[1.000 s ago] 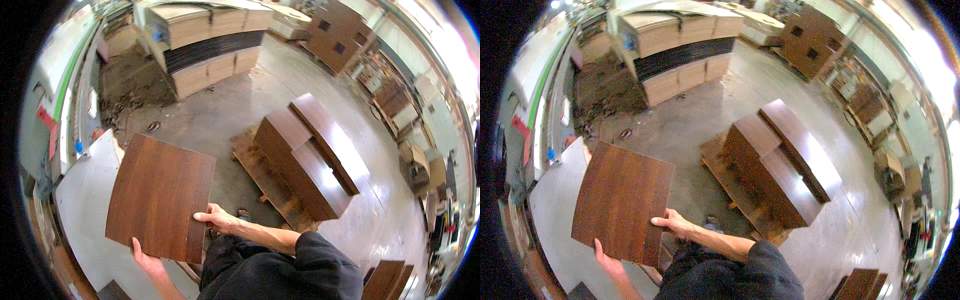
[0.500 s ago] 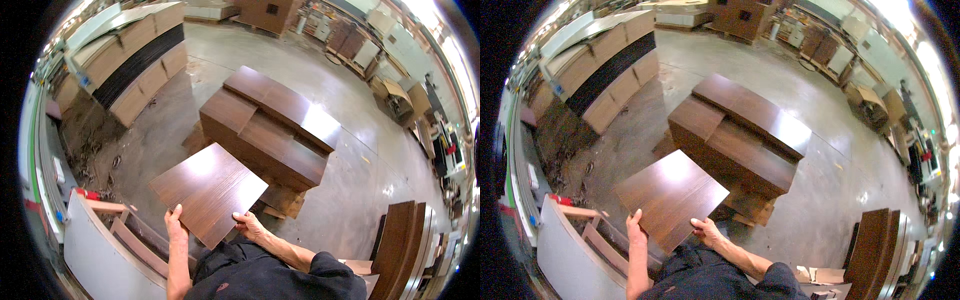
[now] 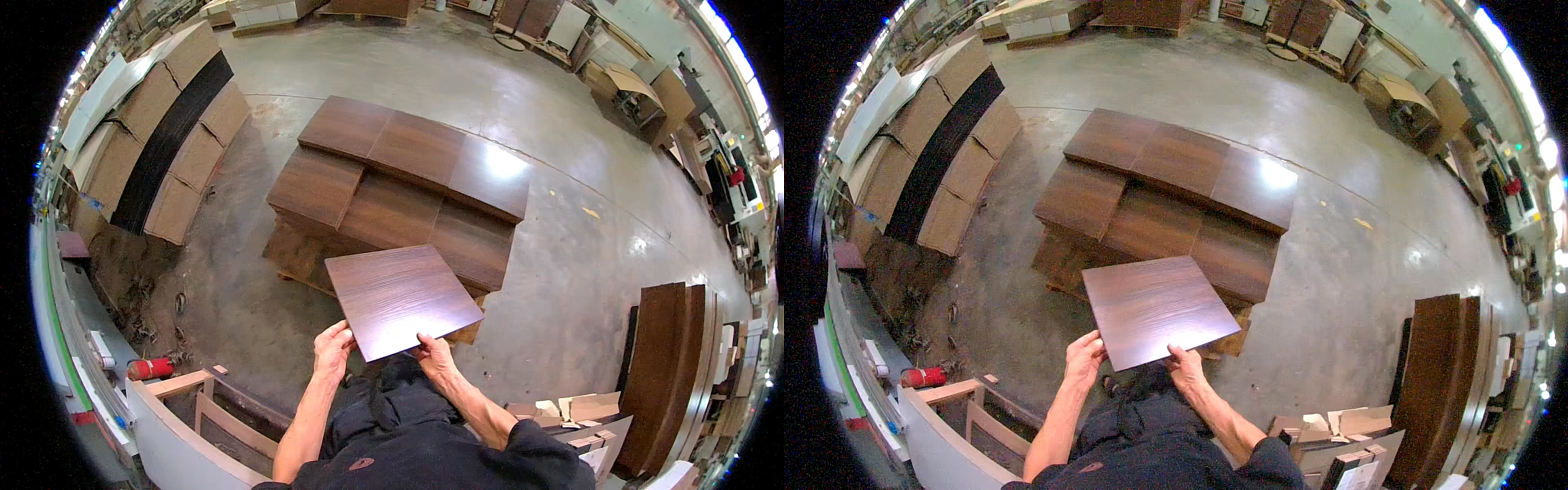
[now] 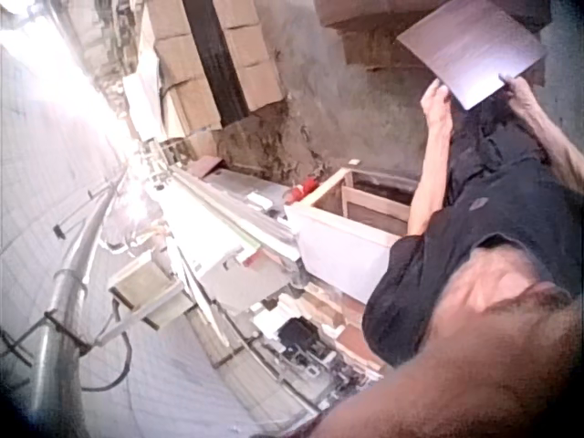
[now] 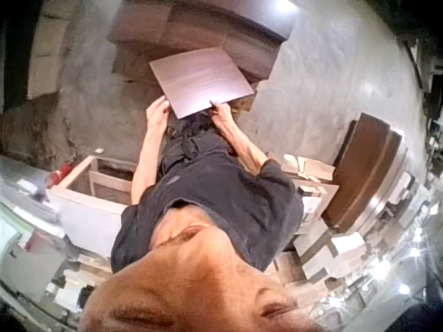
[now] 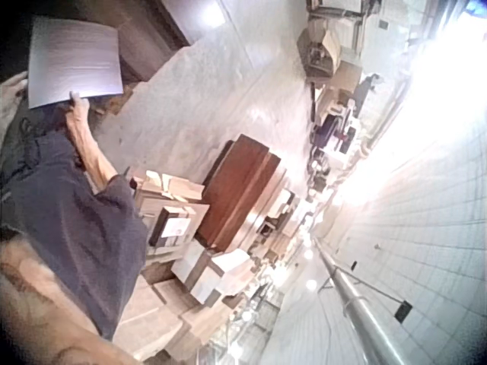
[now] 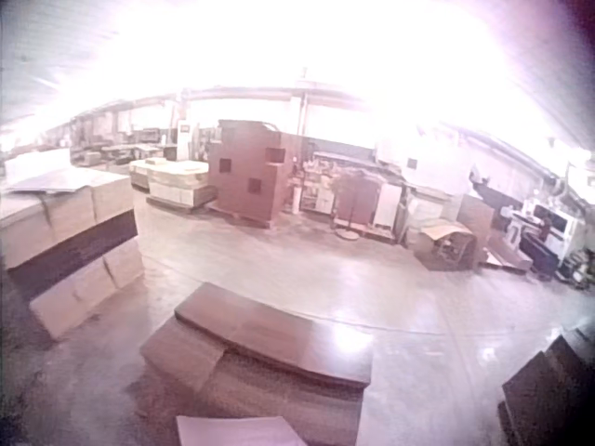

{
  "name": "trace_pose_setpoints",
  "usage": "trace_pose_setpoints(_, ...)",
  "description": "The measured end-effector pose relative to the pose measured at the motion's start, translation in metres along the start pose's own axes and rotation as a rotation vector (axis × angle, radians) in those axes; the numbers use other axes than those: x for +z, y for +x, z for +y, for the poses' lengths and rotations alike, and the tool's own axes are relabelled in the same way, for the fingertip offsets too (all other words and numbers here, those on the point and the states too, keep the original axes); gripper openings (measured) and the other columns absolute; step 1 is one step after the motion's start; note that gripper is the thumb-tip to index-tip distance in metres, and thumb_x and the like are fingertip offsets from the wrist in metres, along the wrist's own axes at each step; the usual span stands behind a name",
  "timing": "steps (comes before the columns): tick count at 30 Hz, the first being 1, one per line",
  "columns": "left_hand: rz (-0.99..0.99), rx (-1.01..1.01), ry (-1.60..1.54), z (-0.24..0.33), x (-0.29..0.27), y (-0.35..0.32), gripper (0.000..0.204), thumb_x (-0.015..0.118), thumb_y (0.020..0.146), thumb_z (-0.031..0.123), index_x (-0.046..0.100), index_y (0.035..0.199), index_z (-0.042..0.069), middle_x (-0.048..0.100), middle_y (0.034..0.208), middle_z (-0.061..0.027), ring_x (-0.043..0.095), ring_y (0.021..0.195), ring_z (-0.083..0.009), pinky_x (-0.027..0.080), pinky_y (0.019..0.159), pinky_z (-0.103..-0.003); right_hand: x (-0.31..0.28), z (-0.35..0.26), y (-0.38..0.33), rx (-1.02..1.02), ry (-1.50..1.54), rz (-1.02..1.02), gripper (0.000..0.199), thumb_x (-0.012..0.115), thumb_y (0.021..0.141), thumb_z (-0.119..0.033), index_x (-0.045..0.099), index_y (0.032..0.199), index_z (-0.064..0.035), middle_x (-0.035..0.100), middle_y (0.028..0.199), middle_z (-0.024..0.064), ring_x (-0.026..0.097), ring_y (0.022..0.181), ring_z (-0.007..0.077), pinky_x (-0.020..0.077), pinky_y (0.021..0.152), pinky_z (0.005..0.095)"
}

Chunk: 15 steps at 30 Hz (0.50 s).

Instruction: The person picks up and stacks dark wood panels on a pallet. They then use a utility knife to scrape the edges of a panel on a white table before moving the panel to a conveyor belt.

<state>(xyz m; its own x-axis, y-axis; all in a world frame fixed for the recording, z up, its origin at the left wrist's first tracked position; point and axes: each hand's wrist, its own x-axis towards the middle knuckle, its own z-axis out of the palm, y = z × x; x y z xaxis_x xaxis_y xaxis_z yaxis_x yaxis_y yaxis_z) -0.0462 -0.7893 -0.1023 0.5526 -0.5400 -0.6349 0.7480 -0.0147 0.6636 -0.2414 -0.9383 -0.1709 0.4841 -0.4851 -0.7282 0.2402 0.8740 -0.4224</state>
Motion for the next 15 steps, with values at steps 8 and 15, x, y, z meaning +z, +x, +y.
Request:
trace_pose_setpoints(8,-0.043,-0.172,0.077,-0.01,-0.02,0.021,0.041,0.06,0.094,0.003,0.048,0.131,-0.011,0.065,0.115,-0.027,0.069,0.097,-0.0329,0.06,0.083,-0.04,-0.02,-0.082,0.076,-0.388,0.214,0.114,0.023,0.063,0.093,-0.005,0.061,0.115,-0.0047,0.066,0.108,0.0047,0.062,0.1,0.0205,0.0523,0.088,0.0367)
trace_pose_setpoints(15,0.121,-0.239,0.14,-0.013,-0.085,0.032,0.04,0.059,0.092,0.001,0.051,0.129,-0.01,0.068,0.109,-0.0258,0.071,0.091,-0.0303,0.06,0.078,-0.036,-0.056,-0.191,0.205,-0.574,0.353,0.181,0.013,0.063,0.094,-0.003,0.063,0.107,-0.0015,0.067,0.102,0.0084,0.062,0.099,0.0221,0.0522,0.096,0.0408)
